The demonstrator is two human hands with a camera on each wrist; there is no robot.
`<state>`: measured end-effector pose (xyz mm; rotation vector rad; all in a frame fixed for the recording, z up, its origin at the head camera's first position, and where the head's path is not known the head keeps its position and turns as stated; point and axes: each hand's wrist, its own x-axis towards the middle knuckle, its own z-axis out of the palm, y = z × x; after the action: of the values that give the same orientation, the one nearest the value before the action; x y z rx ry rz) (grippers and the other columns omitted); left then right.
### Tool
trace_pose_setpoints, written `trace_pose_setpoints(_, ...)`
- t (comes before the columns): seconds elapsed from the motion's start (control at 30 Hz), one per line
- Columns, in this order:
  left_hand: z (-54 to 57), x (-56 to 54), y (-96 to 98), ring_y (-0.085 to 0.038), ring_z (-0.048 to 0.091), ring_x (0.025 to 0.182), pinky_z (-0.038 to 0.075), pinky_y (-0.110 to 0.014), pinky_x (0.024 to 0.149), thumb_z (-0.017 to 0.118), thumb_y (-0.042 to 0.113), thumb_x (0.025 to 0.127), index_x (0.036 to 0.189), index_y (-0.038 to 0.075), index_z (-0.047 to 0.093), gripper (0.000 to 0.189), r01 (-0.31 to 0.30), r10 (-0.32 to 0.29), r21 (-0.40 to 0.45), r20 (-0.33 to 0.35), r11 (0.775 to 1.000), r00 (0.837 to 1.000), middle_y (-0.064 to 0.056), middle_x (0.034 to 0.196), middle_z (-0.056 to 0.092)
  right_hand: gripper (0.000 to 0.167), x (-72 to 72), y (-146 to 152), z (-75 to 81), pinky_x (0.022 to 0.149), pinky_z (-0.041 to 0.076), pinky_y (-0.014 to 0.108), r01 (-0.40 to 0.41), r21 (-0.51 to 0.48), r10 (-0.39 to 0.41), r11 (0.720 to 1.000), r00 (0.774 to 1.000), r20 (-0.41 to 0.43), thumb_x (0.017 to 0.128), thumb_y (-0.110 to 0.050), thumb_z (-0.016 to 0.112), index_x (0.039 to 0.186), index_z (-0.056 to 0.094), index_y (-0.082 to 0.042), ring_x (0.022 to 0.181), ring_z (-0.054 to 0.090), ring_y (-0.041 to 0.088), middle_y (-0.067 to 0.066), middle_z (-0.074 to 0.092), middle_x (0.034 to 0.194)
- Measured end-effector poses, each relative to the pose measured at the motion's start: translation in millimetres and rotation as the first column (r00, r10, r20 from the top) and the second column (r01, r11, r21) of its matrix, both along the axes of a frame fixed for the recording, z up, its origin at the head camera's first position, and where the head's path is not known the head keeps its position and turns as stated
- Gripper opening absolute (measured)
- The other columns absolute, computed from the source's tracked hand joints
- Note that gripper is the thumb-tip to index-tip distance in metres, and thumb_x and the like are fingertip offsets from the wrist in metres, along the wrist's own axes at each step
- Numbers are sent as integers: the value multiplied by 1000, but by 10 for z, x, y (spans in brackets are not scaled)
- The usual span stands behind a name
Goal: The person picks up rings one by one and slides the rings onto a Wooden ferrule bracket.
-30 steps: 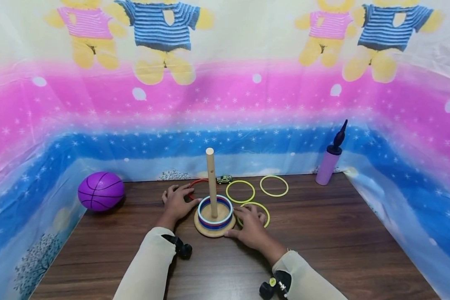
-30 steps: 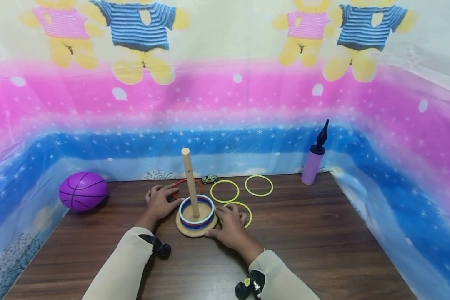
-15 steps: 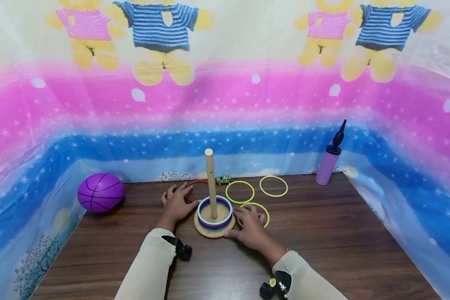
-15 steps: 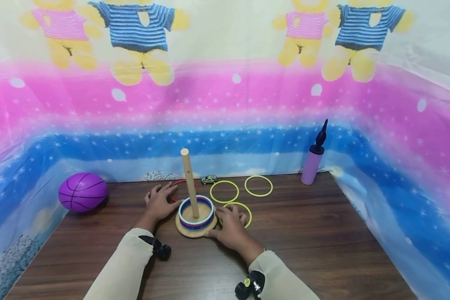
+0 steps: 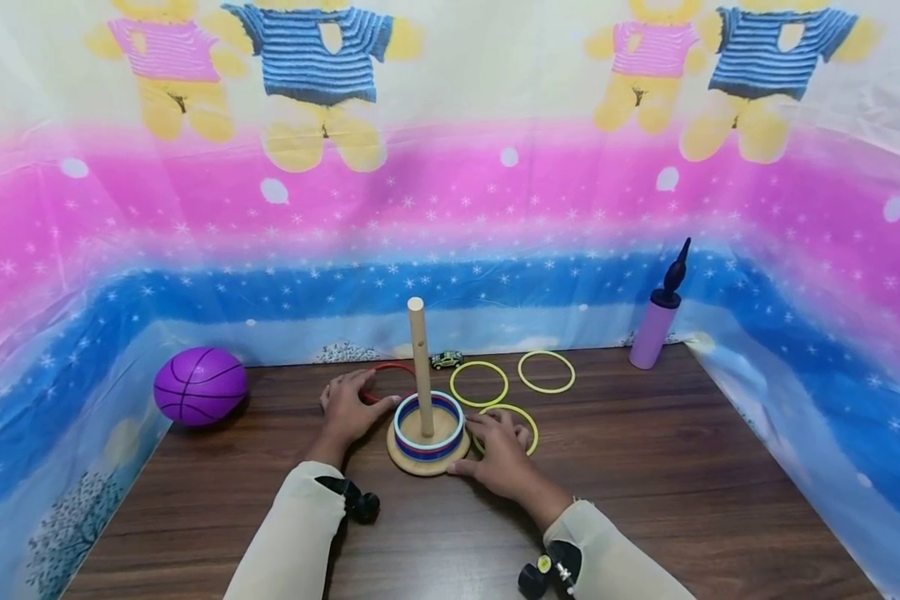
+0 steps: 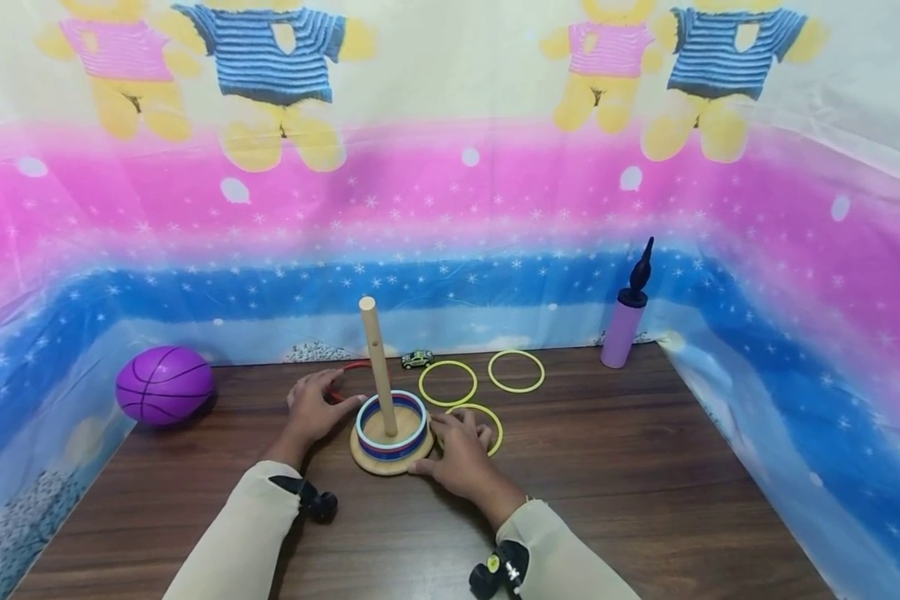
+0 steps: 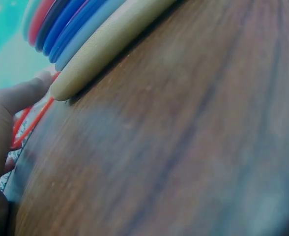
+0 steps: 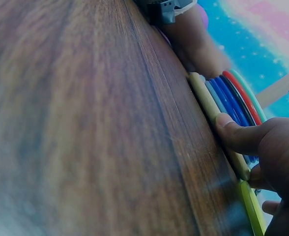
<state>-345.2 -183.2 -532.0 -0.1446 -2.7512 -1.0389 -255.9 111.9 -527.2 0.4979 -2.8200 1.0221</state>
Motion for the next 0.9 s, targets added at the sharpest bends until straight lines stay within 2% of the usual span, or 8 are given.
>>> trace_pose_setpoints(0.17, 12, 31, -40, -49, 44, 151, 24, -71, 129, 86, 39, 96, 155, 0, 58, 76, -33, 40, 154, -42, 987, 998, -27, 162, 53, 79, -2, 1, -6, 117, 20, 74, -1, 5, 1, 1000, 1000, 3, 86, -43, 95, 151, 66, -7, 153, 39, 40, 9, 61, 160)
trace_pose_setpoints(0.33, 60, 58, -55, -46, 47, 149, 37, -66, 126, 90, 38, 92, 153, 1, 61, 77, -64, 93, 270, -95, 961, 991, -24, 160, 55, 79, 3, -2, 4, 116, 21, 74, 1, 2, -1, 1000, 1000, 6, 86, -42, 95, 150, 67, -6, 152, 39, 40, 10, 61, 160)
trace_pose_setpoints(0.5, 102, 84, -62, -46, 49, 150, 45, -63, 121, 95, 30, 87, 148, 2, 67, 73, -17, 91, 347, -197, 938, 976, -26, 158, 57, 78, 1, -2, 11, 116, 20, 74, -2, -8, 2, 1000, 1000, 8, 86, -41, 95, 150, 67, -6, 153, 39, 41, 10, 61, 159)
trace_pose_setpoints(0.63, 124, 117, -65, -47, 52, 146, 47, -65, 118, 97, 23, 84, 145, 2, 70, 70, 14, 93, 379, -263, 925, 960, -27, 155, 59, 78, -5, -2, 10, 117, 19, 75, -7, -11, 7, 1000, 1000, 10, 86, -41, 95, 150, 67, -6, 153, 39, 41, 10, 62, 159)
trace_pose_setpoints(0.8, 152, 147, -51, -48, 55, 143, 45, -68, 118, 98, 20, 82, 144, 3, 72, 69, 35, 92, 363, -326, 931, 941, -28, 152, 60, 78, -5, 1, 10, 116, 19, 74, -8, -8, 8, 1000, 1000, 10, 86, -41, 95, 150, 67, -6, 152, 40, 40, 10, 61, 159)
trace_pose_setpoints(0.9, 190, 154, -34, -50, 55, 142, 45, -69, 117, 99, 19, 81, 142, 2, 73, 69, 59, 87, 358, -379, 932, 921, -30, 150, 61, 78, -1, 3, 14, 116, 20, 74, -4, -4, 4, 1000, 1000, 7, 86, -41, 95, 150, 67, -6, 152, 40, 40, 10, 62, 159)
